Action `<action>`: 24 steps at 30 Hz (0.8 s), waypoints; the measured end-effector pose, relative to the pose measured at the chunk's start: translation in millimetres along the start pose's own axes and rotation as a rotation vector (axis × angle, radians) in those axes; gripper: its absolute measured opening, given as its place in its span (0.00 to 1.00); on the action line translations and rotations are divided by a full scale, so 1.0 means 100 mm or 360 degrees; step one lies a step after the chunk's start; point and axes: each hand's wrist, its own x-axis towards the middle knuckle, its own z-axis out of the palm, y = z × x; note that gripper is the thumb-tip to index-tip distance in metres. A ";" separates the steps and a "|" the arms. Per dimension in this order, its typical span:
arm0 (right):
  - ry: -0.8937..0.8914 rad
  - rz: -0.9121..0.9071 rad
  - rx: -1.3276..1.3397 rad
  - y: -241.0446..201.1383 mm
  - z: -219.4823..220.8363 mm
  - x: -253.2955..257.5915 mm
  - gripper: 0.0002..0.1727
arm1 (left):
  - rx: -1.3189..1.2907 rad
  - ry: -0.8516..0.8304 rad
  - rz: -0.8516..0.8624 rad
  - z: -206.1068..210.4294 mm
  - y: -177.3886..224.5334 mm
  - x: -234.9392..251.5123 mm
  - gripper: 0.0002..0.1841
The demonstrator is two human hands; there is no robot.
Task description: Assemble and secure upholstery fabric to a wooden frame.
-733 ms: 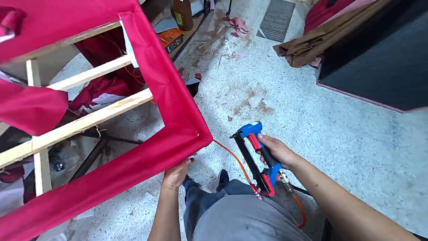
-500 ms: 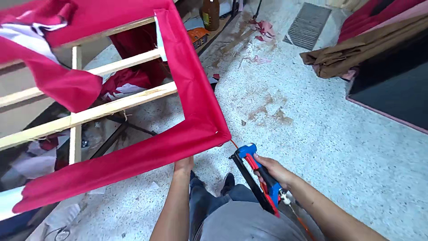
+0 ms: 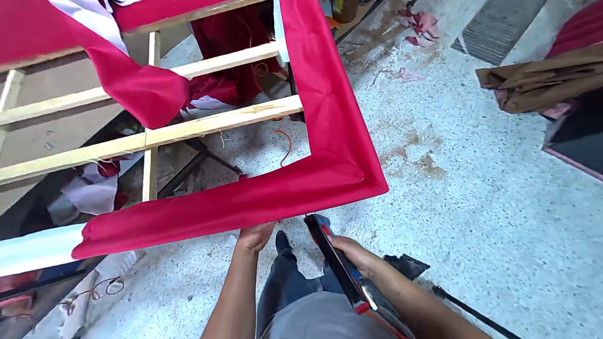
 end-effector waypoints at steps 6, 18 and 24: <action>0.0022 -0.0050 0.0341 0.13 0.47 0.33 0.29 | 0.0356 0.0322 0.0019 0.01 -0.01 0.18 0.16; -0.0049 -0.0203 0.0635 0.27 0.86 0.55 0.25 | 0.0153 0.0214 -0.0016 0.00 0.03 0.23 0.12; -0.0126 -0.0270 0.0713 0.36 0.93 0.69 0.26 | 0.0249 0.0186 -0.0005 0.01 0.09 0.23 0.12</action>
